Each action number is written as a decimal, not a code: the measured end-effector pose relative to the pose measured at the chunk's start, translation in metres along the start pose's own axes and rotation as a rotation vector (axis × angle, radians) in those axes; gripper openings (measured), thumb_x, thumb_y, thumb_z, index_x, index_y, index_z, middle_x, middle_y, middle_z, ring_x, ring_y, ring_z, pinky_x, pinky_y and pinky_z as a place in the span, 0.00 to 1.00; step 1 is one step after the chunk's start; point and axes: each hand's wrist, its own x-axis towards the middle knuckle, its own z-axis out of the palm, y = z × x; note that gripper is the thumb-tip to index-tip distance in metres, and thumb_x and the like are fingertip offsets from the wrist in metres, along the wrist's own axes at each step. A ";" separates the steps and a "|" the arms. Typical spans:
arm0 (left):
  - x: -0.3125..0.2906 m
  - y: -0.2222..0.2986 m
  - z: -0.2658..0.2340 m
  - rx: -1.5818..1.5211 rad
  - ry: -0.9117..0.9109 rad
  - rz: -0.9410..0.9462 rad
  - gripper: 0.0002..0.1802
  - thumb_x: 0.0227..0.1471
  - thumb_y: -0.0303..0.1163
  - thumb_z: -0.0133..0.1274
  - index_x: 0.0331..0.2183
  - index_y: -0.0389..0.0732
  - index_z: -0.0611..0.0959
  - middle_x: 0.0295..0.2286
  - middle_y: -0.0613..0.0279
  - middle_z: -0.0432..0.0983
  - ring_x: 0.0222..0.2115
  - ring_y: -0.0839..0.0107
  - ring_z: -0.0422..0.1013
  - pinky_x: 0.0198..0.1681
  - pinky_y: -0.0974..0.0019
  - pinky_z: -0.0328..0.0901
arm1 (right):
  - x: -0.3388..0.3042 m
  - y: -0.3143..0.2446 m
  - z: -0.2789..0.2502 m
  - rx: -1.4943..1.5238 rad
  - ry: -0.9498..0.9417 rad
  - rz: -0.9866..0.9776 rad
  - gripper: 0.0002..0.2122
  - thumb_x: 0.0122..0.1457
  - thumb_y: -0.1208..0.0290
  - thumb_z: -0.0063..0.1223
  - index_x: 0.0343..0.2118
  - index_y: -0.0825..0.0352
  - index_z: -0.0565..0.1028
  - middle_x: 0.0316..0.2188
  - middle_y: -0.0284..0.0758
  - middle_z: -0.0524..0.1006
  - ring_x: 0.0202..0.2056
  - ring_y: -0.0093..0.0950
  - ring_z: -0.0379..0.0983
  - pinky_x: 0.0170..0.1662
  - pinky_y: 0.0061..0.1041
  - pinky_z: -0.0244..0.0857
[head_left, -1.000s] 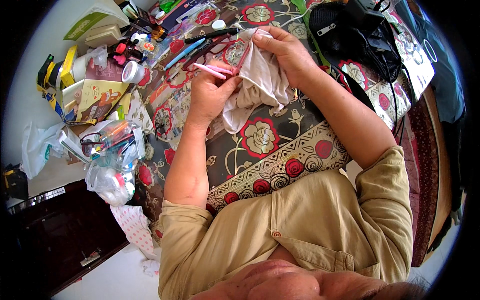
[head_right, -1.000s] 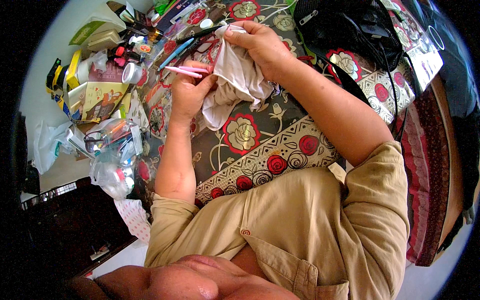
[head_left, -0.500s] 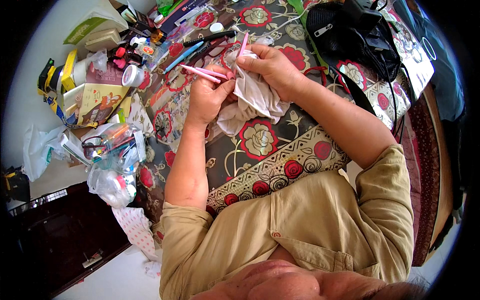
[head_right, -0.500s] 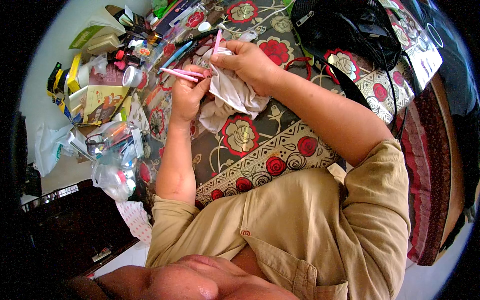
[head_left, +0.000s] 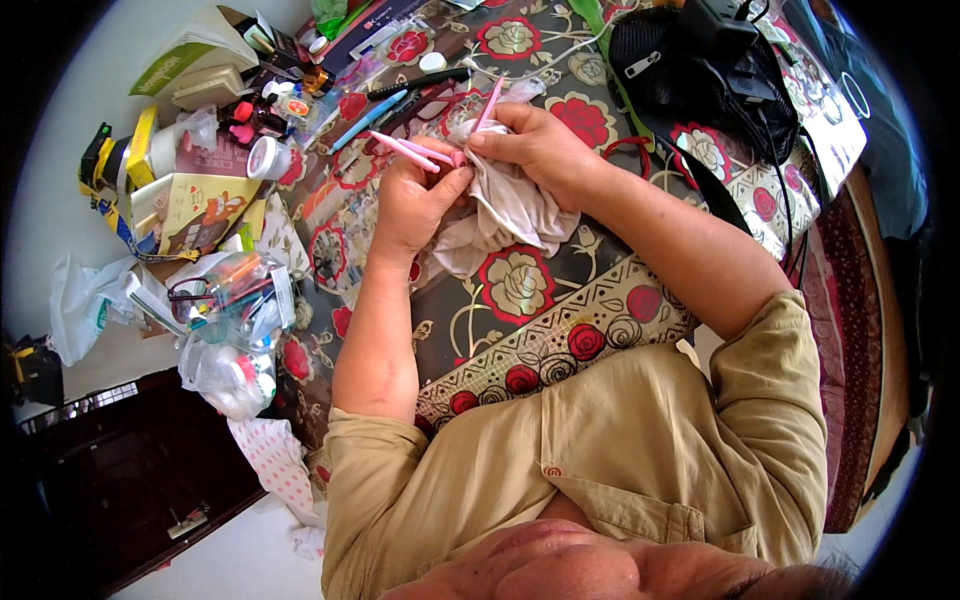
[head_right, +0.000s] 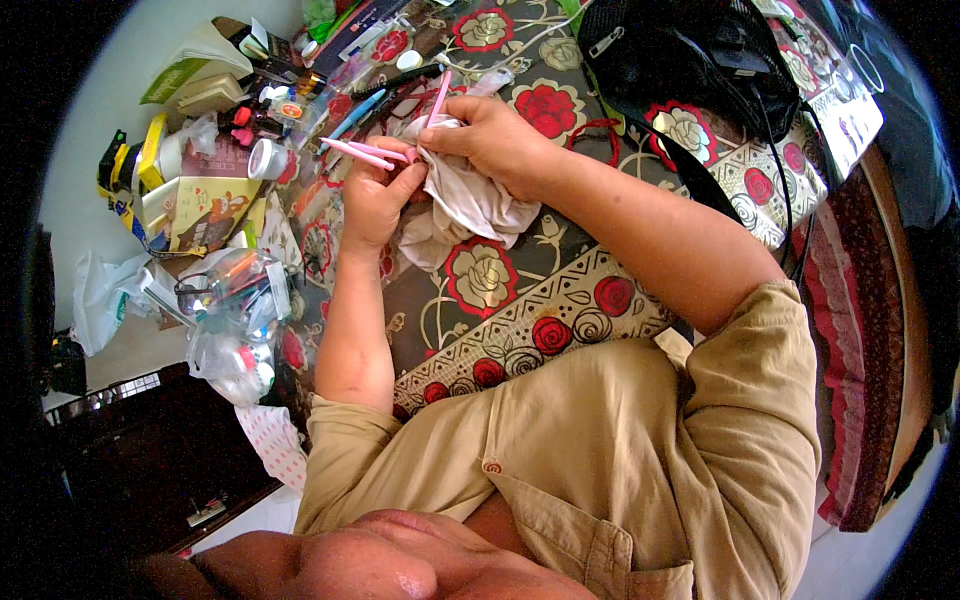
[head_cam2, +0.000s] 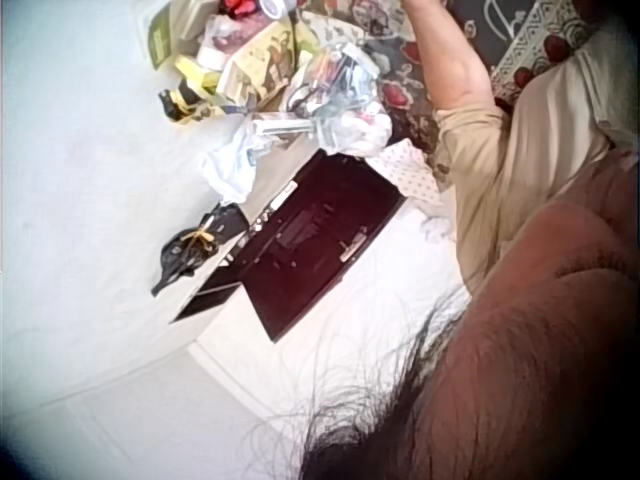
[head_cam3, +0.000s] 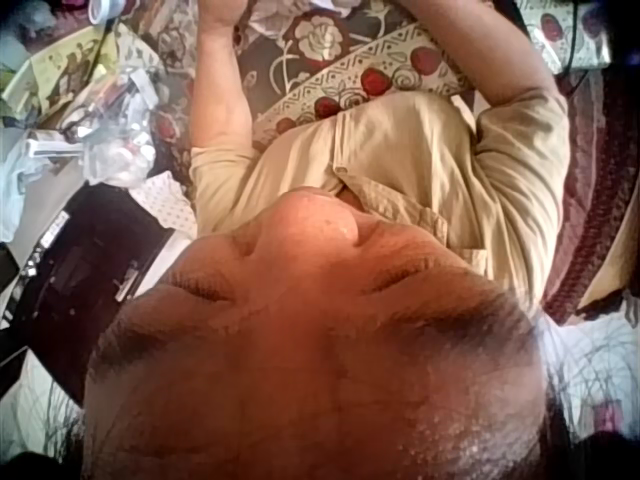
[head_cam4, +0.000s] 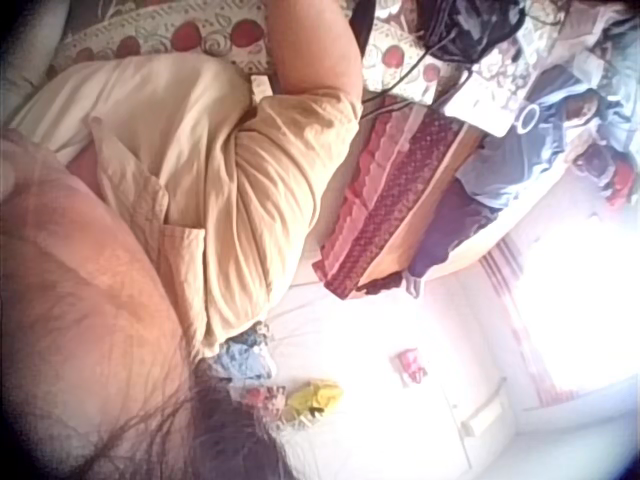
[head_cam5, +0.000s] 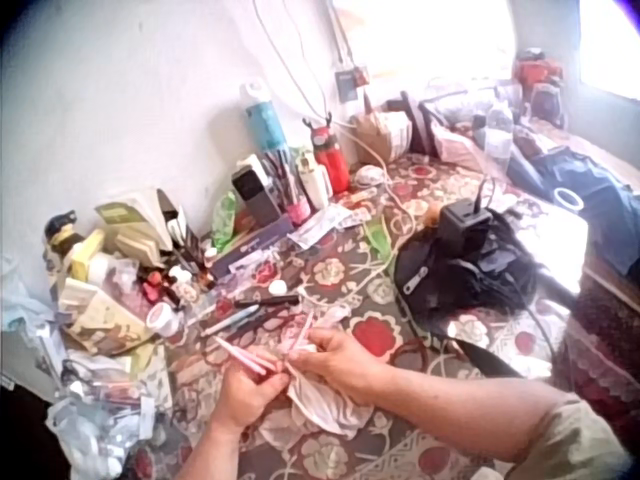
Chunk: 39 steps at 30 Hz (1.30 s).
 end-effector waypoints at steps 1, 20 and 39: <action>0.000 -0.001 0.000 0.015 0.013 0.019 0.09 0.43 0.24 0.56 0.29 0.39 0.73 0.23 0.68 0.71 0.22 0.82 0.67 0.24 0.78 0.64 | 0.000 -0.001 0.000 0.021 -0.007 -0.004 0.10 0.54 0.70 0.51 0.37 0.69 0.71 0.29 0.32 0.75 0.29 0.18 0.71 0.33 0.18 0.67; 0.001 0.000 0.005 0.412 0.102 0.329 0.10 0.39 0.21 0.57 0.27 0.42 0.74 0.20 0.71 0.69 0.19 0.85 0.62 0.22 0.79 0.60 | -0.002 -0.012 -0.004 0.202 -0.030 -0.059 0.10 0.55 0.72 0.47 0.39 0.69 0.69 0.30 0.34 0.74 0.31 0.22 0.72 0.36 0.21 0.68; 0.001 -0.001 0.002 0.400 0.015 0.334 0.10 0.40 0.22 0.58 0.28 0.39 0.74 0.23 0.67 0.72 0.24 0.82 0.68 0.27 0.77 0.64 | 0.005 -0.018 -0.017 0.224 0.020 -0.163 0.11 0.54 0.68 0.50 0.37 0.68 0.71 0.29 0.32 0.74 0.30 0.21 0.71 0.34 0.22 0.68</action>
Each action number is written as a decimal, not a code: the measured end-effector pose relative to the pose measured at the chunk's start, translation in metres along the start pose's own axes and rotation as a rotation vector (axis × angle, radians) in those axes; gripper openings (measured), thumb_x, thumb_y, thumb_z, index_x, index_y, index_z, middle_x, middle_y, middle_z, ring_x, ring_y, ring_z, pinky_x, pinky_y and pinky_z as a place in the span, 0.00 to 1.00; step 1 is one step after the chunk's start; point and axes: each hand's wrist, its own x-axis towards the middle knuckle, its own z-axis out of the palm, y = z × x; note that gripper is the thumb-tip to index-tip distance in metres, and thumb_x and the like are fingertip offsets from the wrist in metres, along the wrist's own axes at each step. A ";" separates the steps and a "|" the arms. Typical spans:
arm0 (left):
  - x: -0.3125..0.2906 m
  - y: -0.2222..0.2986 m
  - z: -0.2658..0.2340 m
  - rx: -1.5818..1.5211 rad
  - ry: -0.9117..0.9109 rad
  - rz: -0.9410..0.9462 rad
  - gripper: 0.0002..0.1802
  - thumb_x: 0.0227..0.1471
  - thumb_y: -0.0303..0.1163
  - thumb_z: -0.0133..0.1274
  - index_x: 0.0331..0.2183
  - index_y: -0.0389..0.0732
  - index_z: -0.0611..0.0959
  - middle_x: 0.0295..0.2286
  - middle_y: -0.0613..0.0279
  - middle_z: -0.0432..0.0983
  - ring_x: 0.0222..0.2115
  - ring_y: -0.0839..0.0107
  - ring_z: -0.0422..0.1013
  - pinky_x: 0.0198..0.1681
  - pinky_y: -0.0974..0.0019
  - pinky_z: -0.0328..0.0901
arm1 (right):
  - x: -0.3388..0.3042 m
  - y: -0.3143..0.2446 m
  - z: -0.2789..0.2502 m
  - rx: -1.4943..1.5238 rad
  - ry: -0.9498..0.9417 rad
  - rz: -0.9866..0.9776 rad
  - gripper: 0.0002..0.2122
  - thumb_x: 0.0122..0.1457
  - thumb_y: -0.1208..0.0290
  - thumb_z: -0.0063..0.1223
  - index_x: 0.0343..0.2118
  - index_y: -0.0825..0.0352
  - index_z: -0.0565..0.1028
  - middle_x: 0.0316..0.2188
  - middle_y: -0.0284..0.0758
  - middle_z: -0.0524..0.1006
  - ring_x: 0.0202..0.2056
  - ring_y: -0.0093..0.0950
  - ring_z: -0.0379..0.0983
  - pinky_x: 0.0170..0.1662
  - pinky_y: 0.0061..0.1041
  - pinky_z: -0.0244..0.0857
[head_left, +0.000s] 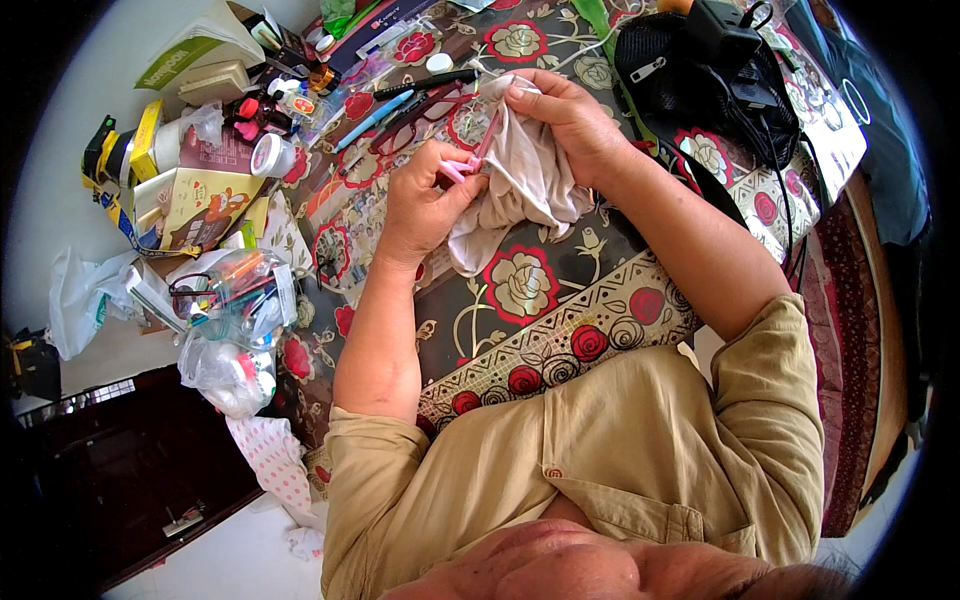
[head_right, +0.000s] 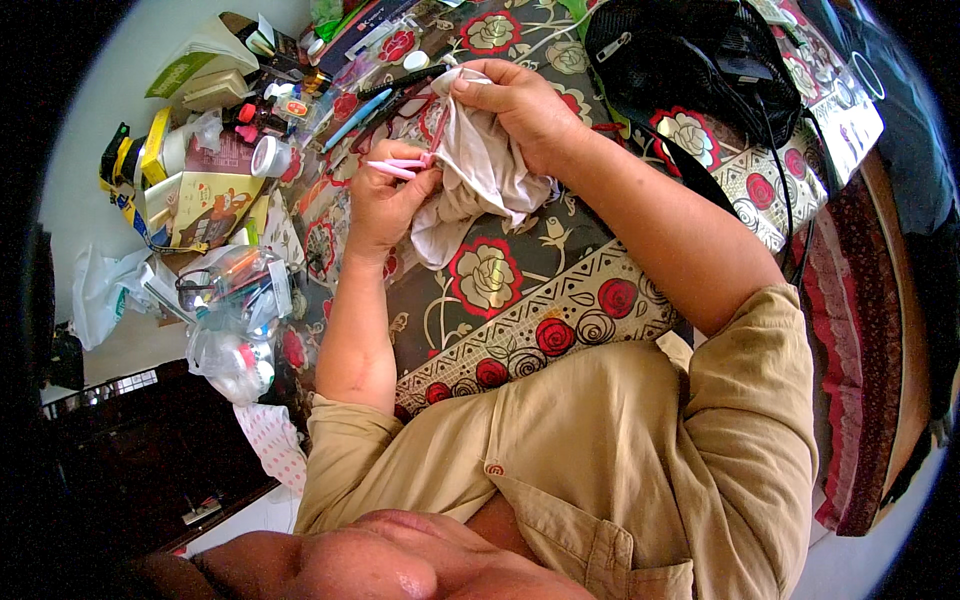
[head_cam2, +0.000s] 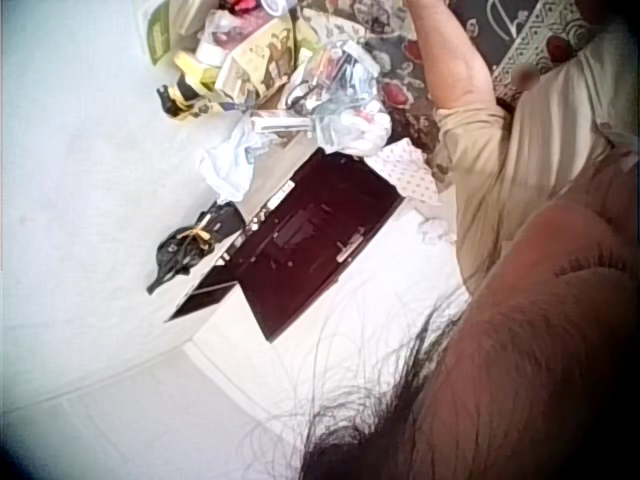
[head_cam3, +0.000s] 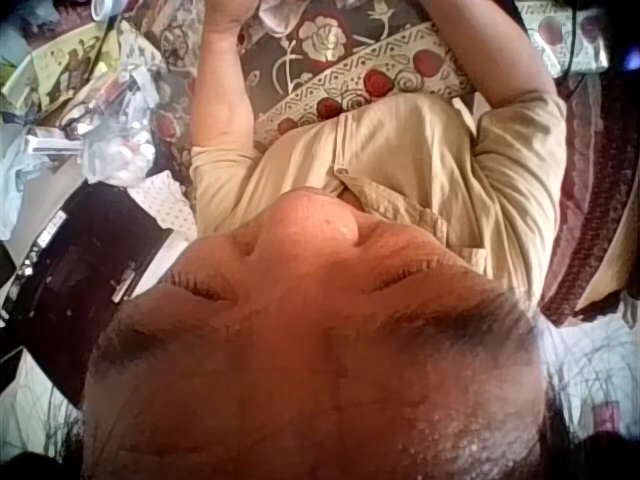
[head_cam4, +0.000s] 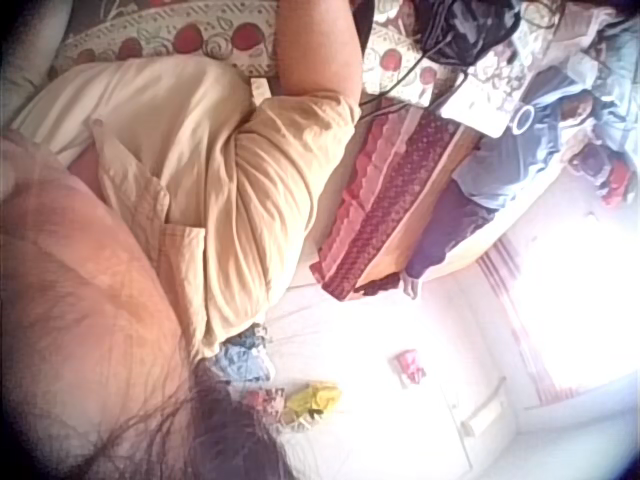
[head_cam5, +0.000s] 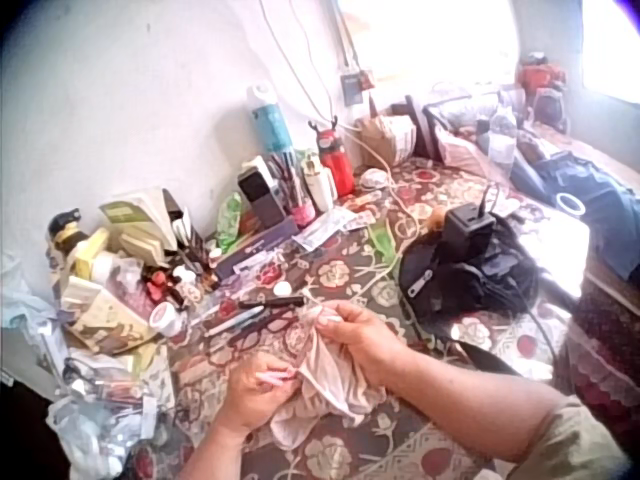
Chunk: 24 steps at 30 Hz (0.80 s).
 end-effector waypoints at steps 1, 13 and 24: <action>0.000 -0.003 0.001 -0.015 0.010 0.057 0.10 0.40 0.22 0.58 0.28 0.39 0.74 0.22 0.67 0.72 0.22 0.83 0.68 0.25 0.78 0.64 | -0.001 0.000 0.001 -0.005 0.004 0.004 0.10 0.55 0.68 0.49 0.37 0.68 0.70 0.29 0.31 0.74 0.30 0.20 0.71 0.34 0.21 0.68; -0.001 -0.001 0.002 -0.389 0.005 -0.278 0.07 0.45 0.24 0.55 0.29 0.36 0.73 0.21 0.64 0.72 0.20 0.78 0.70 0.24 0.76 0.66 | -0.008 0.018 0.012 -0.208 -0.071 0.061 0.09 0.54 0.70 0.51 0.36 0.68 0.72 0.24 0.28 0.73 0.24 0.14 0.67 0.26 0.15 0.62; -0.002 -0.007 -0.001 -0.375 -0.025 -0.284 0.08 0.45 0.25 0.55 0.28 0.36 0.72 0.22 0.64 0.72 0.20 0.78 0.70 0.23 0.76 0.66 | -0.010 0.020 0.016 -0.291 -0.079 0.063 0.09 0.54 0.71 0.50 0.37 0.68 0.72 0.26 0.28 0.73 0.25 0.13 0.66 0.26 0.14 0.61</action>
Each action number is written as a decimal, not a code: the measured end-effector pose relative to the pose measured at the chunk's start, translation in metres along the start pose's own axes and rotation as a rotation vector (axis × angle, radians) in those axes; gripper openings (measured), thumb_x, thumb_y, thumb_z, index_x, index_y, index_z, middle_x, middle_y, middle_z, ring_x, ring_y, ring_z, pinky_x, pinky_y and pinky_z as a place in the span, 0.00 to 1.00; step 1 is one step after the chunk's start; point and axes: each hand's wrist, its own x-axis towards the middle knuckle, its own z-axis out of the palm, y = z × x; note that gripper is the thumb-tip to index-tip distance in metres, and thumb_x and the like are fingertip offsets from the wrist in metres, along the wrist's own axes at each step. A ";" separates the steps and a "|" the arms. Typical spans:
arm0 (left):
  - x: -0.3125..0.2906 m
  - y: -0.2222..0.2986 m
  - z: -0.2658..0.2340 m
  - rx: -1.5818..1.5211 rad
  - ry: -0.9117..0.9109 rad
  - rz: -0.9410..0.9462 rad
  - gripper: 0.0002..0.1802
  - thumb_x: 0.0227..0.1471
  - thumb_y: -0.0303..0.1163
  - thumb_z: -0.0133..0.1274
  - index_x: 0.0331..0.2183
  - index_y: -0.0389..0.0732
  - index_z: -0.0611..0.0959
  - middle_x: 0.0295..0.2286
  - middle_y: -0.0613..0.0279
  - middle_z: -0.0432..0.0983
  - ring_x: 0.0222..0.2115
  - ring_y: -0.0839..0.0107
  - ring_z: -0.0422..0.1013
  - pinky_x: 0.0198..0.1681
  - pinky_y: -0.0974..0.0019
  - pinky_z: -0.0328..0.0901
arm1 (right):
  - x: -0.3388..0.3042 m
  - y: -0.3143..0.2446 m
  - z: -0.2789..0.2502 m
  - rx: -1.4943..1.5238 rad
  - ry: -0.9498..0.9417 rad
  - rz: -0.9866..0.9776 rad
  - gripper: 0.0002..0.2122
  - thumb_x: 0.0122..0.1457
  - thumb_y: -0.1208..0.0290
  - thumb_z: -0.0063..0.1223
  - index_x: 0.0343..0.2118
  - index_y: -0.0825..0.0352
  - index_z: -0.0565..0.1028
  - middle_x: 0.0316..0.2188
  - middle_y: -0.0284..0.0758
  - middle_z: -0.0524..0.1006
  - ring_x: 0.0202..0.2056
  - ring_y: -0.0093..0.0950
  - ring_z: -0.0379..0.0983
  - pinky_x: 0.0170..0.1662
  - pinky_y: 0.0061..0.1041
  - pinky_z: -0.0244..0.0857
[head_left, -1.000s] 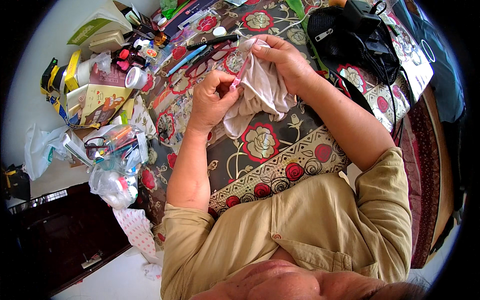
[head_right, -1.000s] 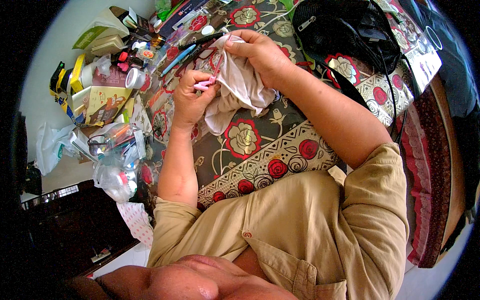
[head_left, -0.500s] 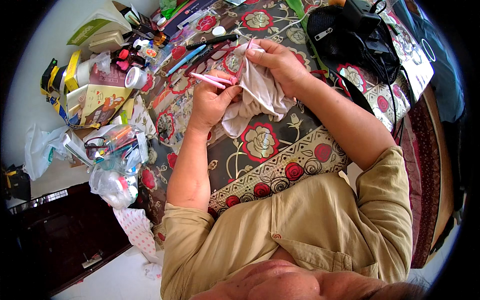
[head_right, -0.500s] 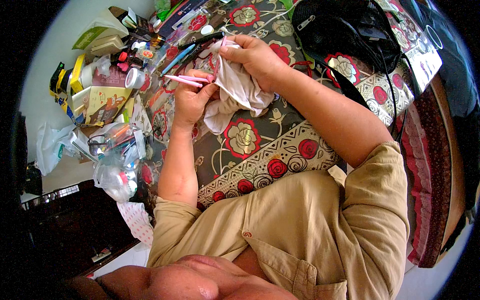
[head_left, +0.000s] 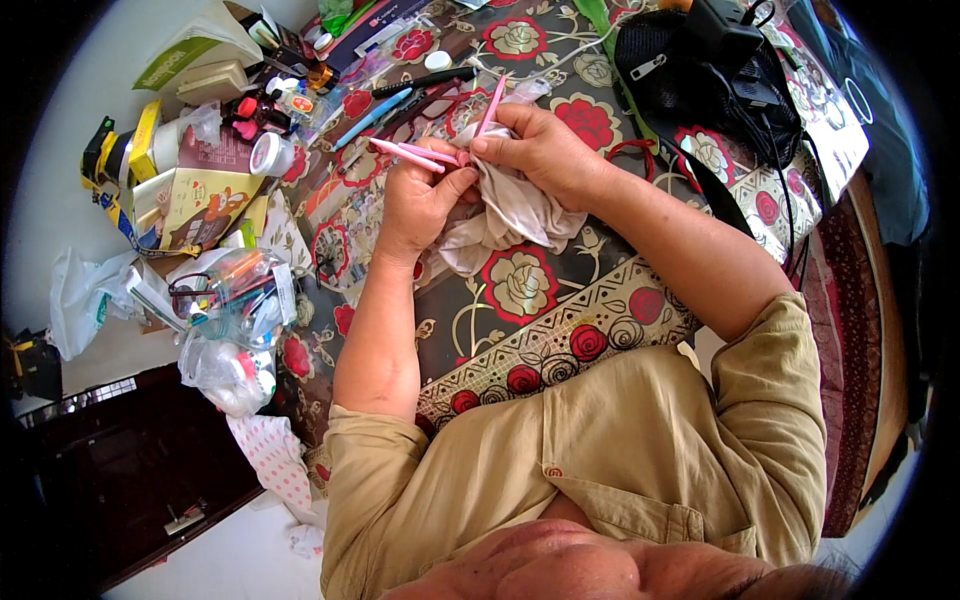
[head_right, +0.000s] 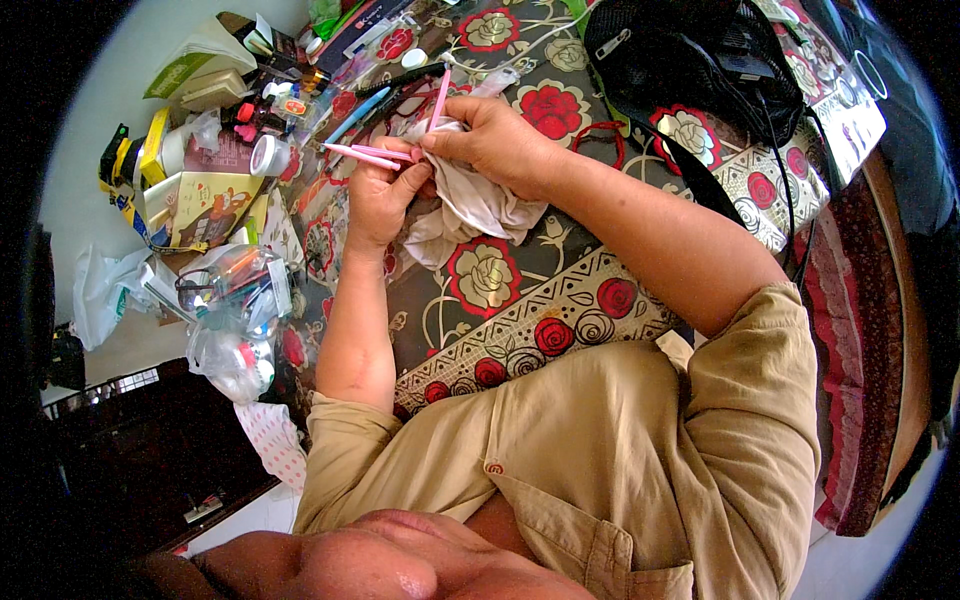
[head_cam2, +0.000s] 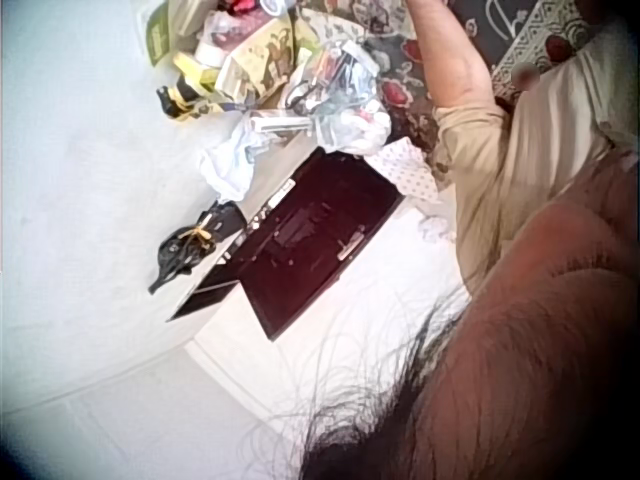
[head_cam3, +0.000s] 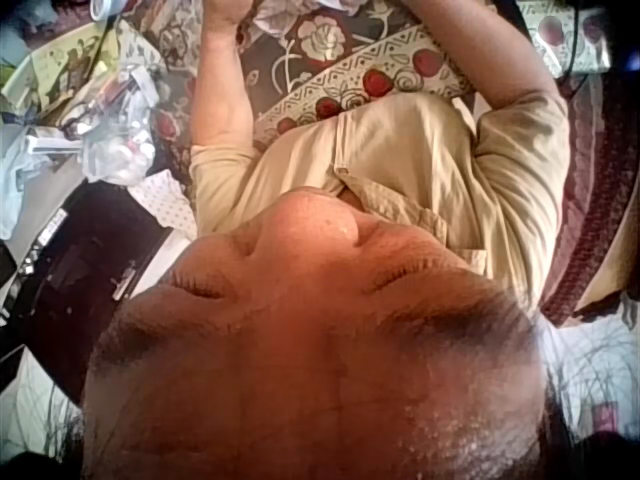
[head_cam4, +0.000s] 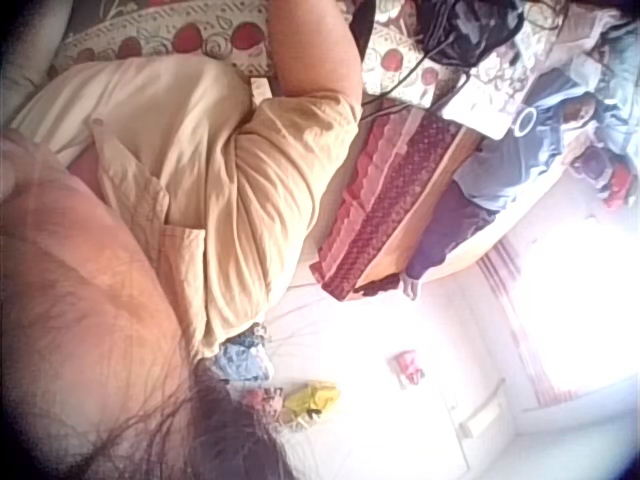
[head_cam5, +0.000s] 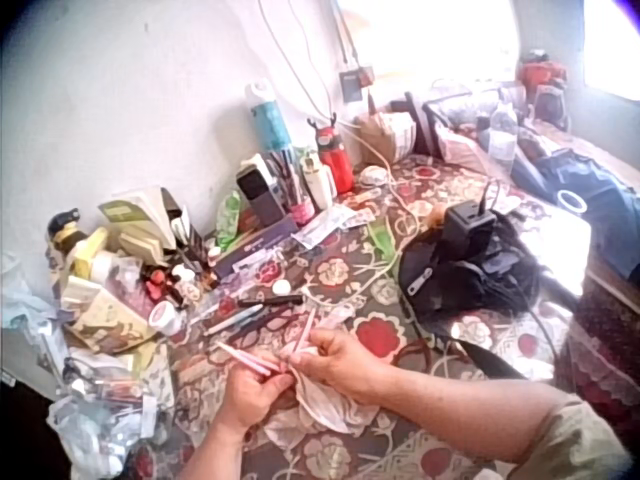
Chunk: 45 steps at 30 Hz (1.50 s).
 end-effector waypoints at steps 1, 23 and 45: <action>0.000 0.000 0.000 -0.002 0.000 -0.003 0.08 0.45 0.25 0.55 0.28 0.36 0.72 0.22 0.64 0.72 0.20 0.78 0.70 0.23 0.76 0.66 | 0.000 0.000 0.001 -0.001 0.001 -0.005 0.09 0.54 0.72 0.50 0.38 0.68 0.72 0.26 0.28 0.73 0.26 0.13 0.66 0.27 0.14 0.62; 0.001 0.003 0.002 -0.040 -0.013 -0.016 0.08 0.47 0.23 0.52 0.32 0.35 0.72 0.23 0.61 0.73 0.21 0.77 0.71 0.26 0.76 0.68 | 0.003 -0.022 -0.016 0.212 0.125 -0.057 0.07 0.55 0.70 0.48 0.35 0.65 0.71 0.28 0.29 0.74 0.28 0.19 0.71 0.32 0.19 0.67; 0.000 -0.002 -0.001 -0.028 -0.011 -0.023 0.08 0.46 0.26 0.54 0.29 0.36 0.72 0.22 0.64 0.72 0.19 0.79 0.69 0.23 0.77 0.66 | 0.000 -0.001 -0.004 -0.058 -0.031 0.003 0.09 0.54 0.70 0.52 0.36 0.68 0.72 0.29 0.30 0.74 0.30 0.16 0.69 0.33 0.16 0.65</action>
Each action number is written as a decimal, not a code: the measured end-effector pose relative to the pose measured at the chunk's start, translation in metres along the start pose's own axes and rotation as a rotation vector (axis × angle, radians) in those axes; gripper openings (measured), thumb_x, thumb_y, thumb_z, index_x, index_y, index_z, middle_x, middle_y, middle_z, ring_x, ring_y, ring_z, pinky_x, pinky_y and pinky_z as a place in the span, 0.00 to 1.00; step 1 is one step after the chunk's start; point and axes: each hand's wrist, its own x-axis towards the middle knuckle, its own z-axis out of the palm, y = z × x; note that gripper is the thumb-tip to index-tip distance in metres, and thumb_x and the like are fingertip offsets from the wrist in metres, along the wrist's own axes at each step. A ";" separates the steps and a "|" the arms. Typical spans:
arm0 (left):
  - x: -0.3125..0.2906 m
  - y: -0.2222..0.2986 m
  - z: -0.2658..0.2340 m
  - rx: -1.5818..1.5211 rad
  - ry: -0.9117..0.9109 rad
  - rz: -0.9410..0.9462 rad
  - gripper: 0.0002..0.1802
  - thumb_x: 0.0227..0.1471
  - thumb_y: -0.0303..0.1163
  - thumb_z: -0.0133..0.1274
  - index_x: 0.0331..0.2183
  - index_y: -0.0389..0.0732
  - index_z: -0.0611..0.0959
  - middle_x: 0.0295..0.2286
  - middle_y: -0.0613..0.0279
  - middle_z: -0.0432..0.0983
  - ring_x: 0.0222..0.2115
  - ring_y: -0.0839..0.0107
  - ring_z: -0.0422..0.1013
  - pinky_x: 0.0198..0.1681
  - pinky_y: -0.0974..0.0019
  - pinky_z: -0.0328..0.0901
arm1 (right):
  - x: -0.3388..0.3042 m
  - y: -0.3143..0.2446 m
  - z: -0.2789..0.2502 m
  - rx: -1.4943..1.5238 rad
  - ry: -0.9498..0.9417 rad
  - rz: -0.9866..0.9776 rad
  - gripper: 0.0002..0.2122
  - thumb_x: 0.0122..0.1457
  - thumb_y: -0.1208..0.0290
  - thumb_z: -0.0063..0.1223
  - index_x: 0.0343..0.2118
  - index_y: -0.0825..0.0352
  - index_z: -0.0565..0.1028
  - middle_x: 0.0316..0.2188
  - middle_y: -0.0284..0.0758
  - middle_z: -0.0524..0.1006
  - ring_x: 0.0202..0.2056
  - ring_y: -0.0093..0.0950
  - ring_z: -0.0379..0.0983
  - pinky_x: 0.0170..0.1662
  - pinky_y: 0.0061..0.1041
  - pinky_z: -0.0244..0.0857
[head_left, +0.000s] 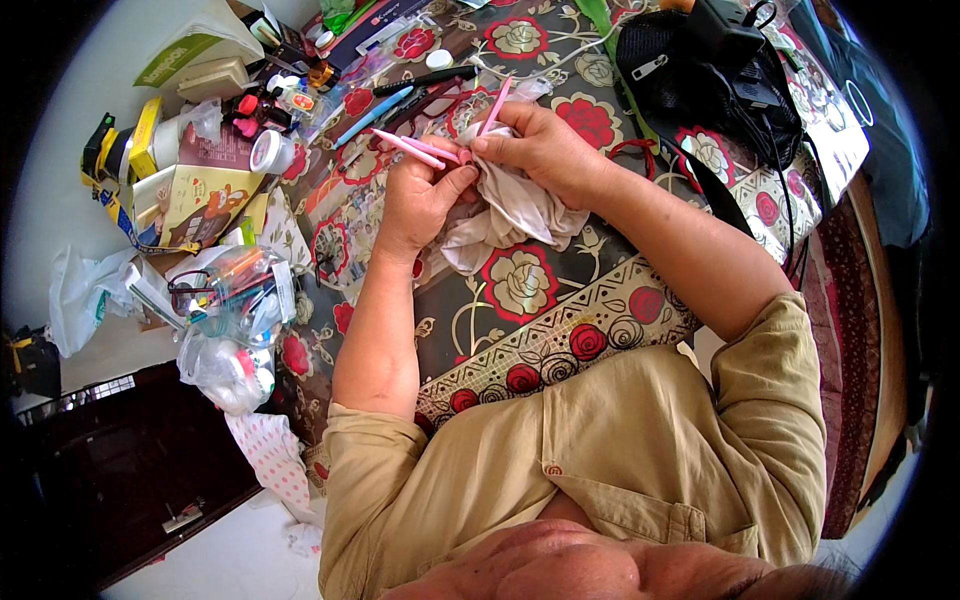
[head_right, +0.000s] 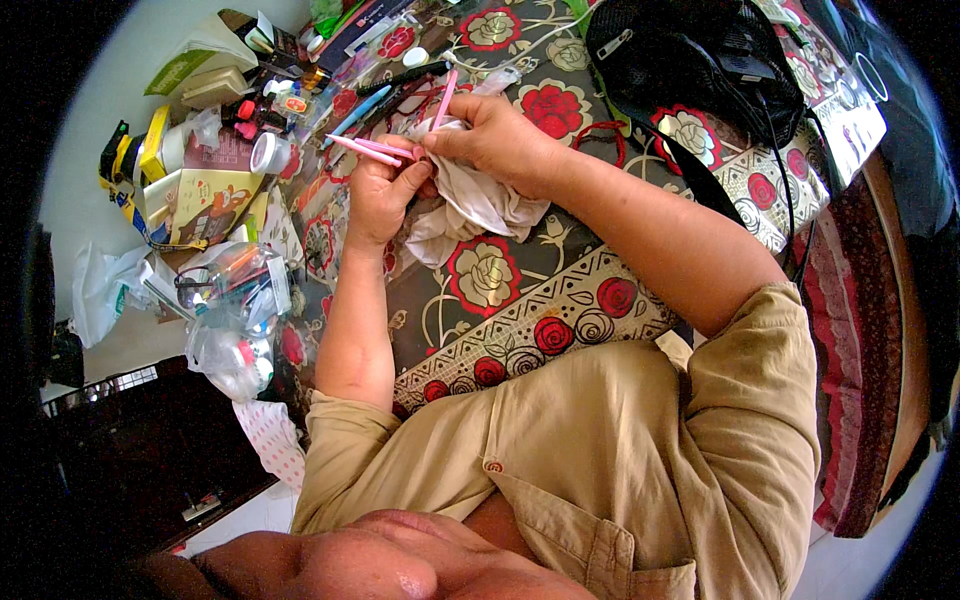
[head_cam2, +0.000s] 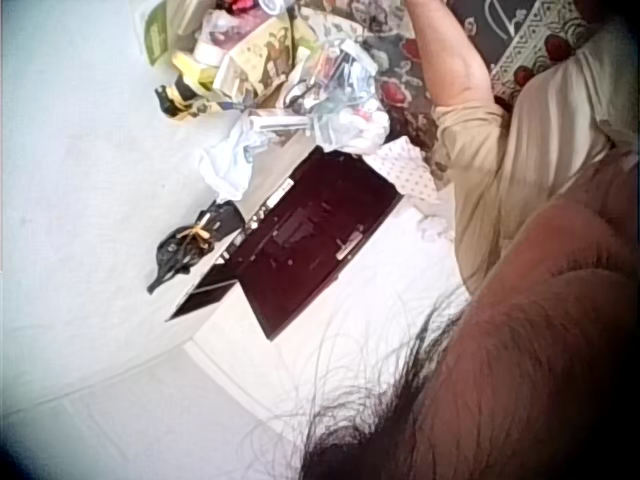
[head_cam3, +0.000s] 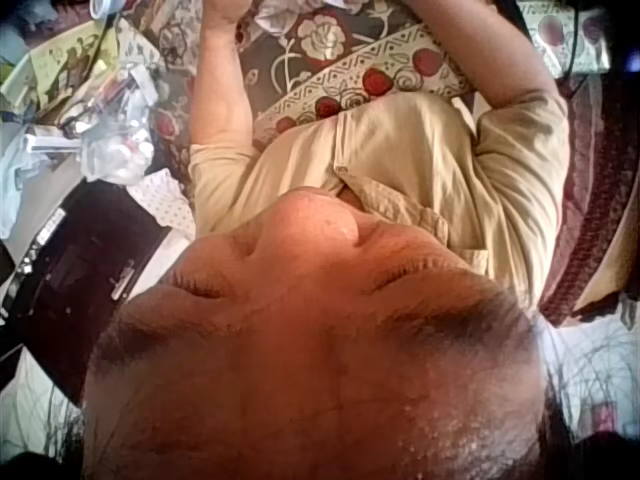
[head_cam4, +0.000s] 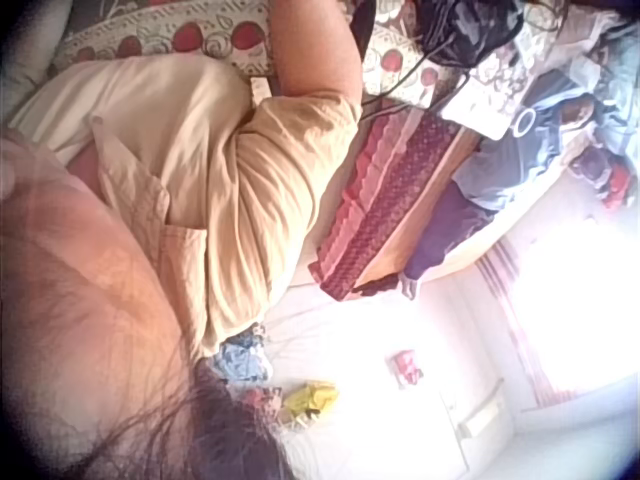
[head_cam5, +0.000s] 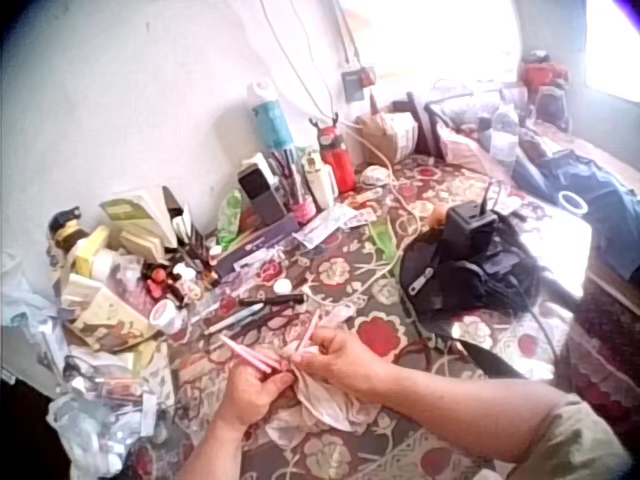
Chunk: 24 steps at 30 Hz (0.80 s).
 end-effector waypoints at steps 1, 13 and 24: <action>0.000 0.000 -0.001 0.011 -0.005 -0.004 0.08 0.46 0.26 0.54 0.29 0.36 0.72 0.22 0.64 0.72 0.19 0.79 0.69 0.23 0.77 0.65 | 0.000 0.000 0.000 -0.024 -0.003 -0.004 0.09 0.53 0.70 0.52 0.36 0.68 0.72 0.29 0.30 0.74 0.31 0.16 0.69 0.34 0.16 0.65; 0.000 0.001 0.001 0.007 0.017 0.017 0.10 0.46 0.27 0.55 0.31 0.36 0.72 0.23 0.64 0.72 0.20 0.79 0.69 0.23 0.77 0.66 | -0.003 -0.007 0.004 -0.033 0.062 -0.009 0.08 0.53 0.71 0.52 0.34 0.69 0.72 0.25 0.30 0.74 0.26 0.17 0.69 0.28 0.17 0.64; -0.001 0.007 0.002 0.018 0.007 0.005 0.08 0.47 0.25 0.53 0.32 0.36 0.72 0.23 0.63 0.73 0.21 0.78 0.70 0.24 0.76 0.68 | 0.001 -0.020 -0.011 0.222 0.142 -0.022 0.08 0.55 0.70 0.49 0.36 0.66 0.70 0.28 0.30 0.74 0.28 0.18 0.71 0.32 0.18 0.67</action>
